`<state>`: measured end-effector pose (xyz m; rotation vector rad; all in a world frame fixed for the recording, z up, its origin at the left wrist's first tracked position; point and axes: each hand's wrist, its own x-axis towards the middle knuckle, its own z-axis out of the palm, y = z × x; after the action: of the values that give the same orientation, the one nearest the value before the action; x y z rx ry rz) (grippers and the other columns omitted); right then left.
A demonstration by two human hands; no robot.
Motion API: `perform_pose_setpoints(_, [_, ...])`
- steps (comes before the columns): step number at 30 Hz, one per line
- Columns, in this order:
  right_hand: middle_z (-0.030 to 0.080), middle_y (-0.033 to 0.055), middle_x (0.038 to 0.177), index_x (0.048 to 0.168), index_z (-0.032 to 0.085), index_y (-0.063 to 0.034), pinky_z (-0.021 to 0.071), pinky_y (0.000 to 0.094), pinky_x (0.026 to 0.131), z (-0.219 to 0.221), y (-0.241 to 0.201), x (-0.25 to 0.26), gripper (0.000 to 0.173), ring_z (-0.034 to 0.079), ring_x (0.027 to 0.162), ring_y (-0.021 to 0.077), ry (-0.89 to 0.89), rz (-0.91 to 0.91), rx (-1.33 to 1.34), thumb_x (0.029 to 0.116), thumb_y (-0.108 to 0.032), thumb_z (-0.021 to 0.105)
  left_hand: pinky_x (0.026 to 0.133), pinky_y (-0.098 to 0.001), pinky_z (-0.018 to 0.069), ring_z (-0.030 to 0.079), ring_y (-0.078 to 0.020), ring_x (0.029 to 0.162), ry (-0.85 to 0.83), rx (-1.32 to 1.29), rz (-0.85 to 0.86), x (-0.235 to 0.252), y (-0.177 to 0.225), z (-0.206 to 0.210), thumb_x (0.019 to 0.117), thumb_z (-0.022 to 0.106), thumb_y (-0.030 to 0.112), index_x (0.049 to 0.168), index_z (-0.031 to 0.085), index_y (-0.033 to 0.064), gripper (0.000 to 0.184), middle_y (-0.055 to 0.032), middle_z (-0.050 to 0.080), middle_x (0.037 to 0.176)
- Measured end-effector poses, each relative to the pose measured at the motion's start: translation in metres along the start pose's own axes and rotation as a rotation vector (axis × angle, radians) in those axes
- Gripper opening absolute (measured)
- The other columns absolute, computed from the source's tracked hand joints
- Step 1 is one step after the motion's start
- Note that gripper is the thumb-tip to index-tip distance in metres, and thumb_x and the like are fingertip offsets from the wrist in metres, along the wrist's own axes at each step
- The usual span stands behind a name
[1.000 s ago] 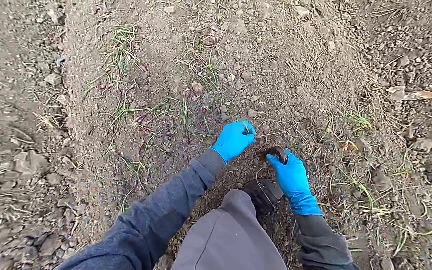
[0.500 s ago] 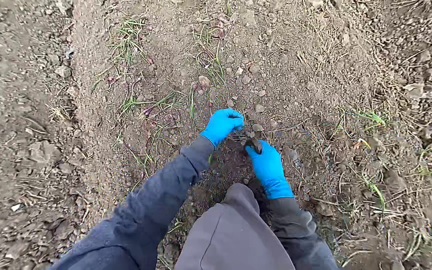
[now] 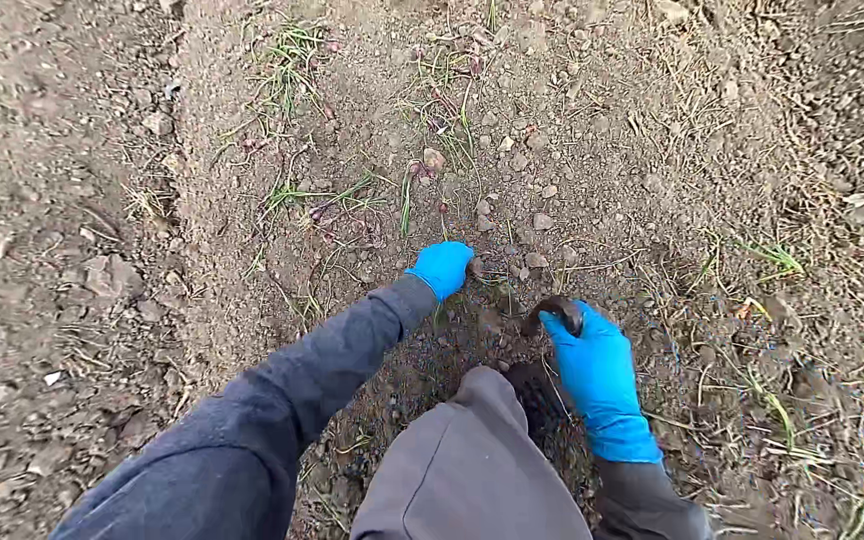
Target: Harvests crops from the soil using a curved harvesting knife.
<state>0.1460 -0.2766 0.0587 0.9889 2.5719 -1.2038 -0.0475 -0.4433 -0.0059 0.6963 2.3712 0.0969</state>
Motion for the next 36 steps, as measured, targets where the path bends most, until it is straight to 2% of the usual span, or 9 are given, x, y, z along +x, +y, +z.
perform_pose_setpoints(8, [0.075,0.0085,0.095,0.116,0.075,-0.0207,0.0536,0.0617,0.081,0.032,0.026,0.015,0.030,0.072,0.093,0.0287,-0.093,0.078,-0.086,0.0989,-0.045,0.069,0.082,-0.0339,0.0624,0.074,-0.0190,0.089,0.285,-0.840,0.129,0.082,0.019,-0.173,0.1022,0.067,0.018,0.126,0.064,-0.0041,0.033,-0.0150,0.074,0.107])
perform_pose_setpoints(12, [0.075,0.0067,0.093,0.115,0.075,-0.0221,0.0539,0.0614,0.080,0.031,0.028,0.015,0.030,0.072,0.091,0.0277,-0.106,0.075,-0.101,0.0984,-0.046,0.069,0.096,-0.0660,0.0519,0.065,-0.0432,0.117,0.042,0.140,0.009,0.099,-0.002,-0.114,0.0968,0.069,0.027,0.108,0.072,-0.0011,0.030,-0.0251,0.069,0.116])
perform_pose_setpoints(19, [0.075,0.0063,0.093,0.117,0.075,-0.0234,0.0541,0.0603,0.079,0.032,0.028,0.013,0.030,0.072,0.090,0.0264,-0.090,0.087,-0.071,0.0982,-0.046,0.069,0.095,-0.0625,0.0539,0.066,-0.0393,0.119,0.207,-0.207,-0.446,0.063,-0.021,-0.025,0.0942,0.069,0.054,0.127,0.064,0.0005,0.063,-0.0222,0.067,0.127])
perform_pose_setpoints(24, [0.075,0.0064,0.095,0.116,0.075,-0.0216,0.0541,0.0595,0.080,0.032,0.030,0.016,0.029,0.071,0.091,0.0256,-0.112,0.075,-0.068,0.0989,-0.044,0.069,0.091,-0.0640,0.0558,0.066,-0.0396,0.119,0.206,-0.196,-0.410,0.072,-0.007,-0.012,0.0918,0.067,0.013,0.121,0.070,0.0060,0.030,-0.0189,0.068,0.129])
perform_pose_setpoints(28, [0.073,0.0046,0.090,0.115,0.075,-0.0201,0.0545,0.0528,0.074,-0.002,0.002,0.014,0.026,0.069,0.082,0.0214,-0.183,-0.010,-0.052,0.0965,-0.037,0.074,0.091,-0.0639,0.0552,0.067,-0.0394,0.117,0.183,-0.179,-0.328,0.051,-0.020,-0.021,0.0968,0.061,0.011,0.118,0.070,0.0056,0.024,-0.0191,0.069,0.125])
perform_pose_setpoints(31, [0.074,-0.0031,0.082,0.105,0.077,-0.0212,0.0567,0.0373,0.065,-0.064,-0.072,-0.019,0.016,0.069,0.072,0.0109,-0.049,-0.195,0.092,0.0914,-0.030,0.080,0.092,-0.0607,0.0555,0.069,-0.0367,0.109,0.218,-0.294,-0.245,-0.012,-0.046,-0.012,0.1040,0.056,0.017,0.120,0.066,0.0052,0.022,-0.0178,0.071,0.115])
perform_pose_setpoints(33, [0.077,-0.0055,0.097,0.105,0.077,-0.0139,0.0639,0.0251,0.082,-0.089,-0.090,-0.001,0.013,0.074,0.090,0.0056,-0.140,-0.604,0.463,0.0939,-0.008,0.074,0.088,-0.0571,0.0565,0.071,-0.0324,0.098,0.201,-0.491,-0.250,-0.062,-0.064,0.005,0.1050,0.058,0.020,0.120,0.065,0.0060,0.021,-0.0158,0.072,0.105])
perform_pose_setpoints(35, [0.067,0.0029,0.134,0.139,0.061,-0.0035,0.0562,0.0215,0.099,-0.073,-0.074,0.094,0.037,0.065,0.118,0.0056,-0.503,-1.399,0.533,0.1050,-0.010,0.050,0.085,-0.0474,0.0591,0.072,-0.0233,0.089,0.162,-0.751,-0.316,-0.099,-0.083,0.036,0.1059,0.059,0.022,0.119,0.068,0.0078,0.022,-0.0111,0.073,0.100])
perform_pose_setpoints(36, [0.069,0.0004,0.128,0.138,0.062,-0.0024,0.0567,0.0162,0.087,-0.062,-0.079,0.104,0.037,0.066,0.107,-0.0004,-0.525,-1.398,0.484,0.1048,-0.010,0.048,0.082,-0.0401,0.0593,0.071,-0.0182,0.084,0.140,-0.915,-0.362,-0.110,-0.088,0.051,0.1068,0.058,0.021,0.118,0.069,0.0075,0.021,-0.0085,0.073,0.098])
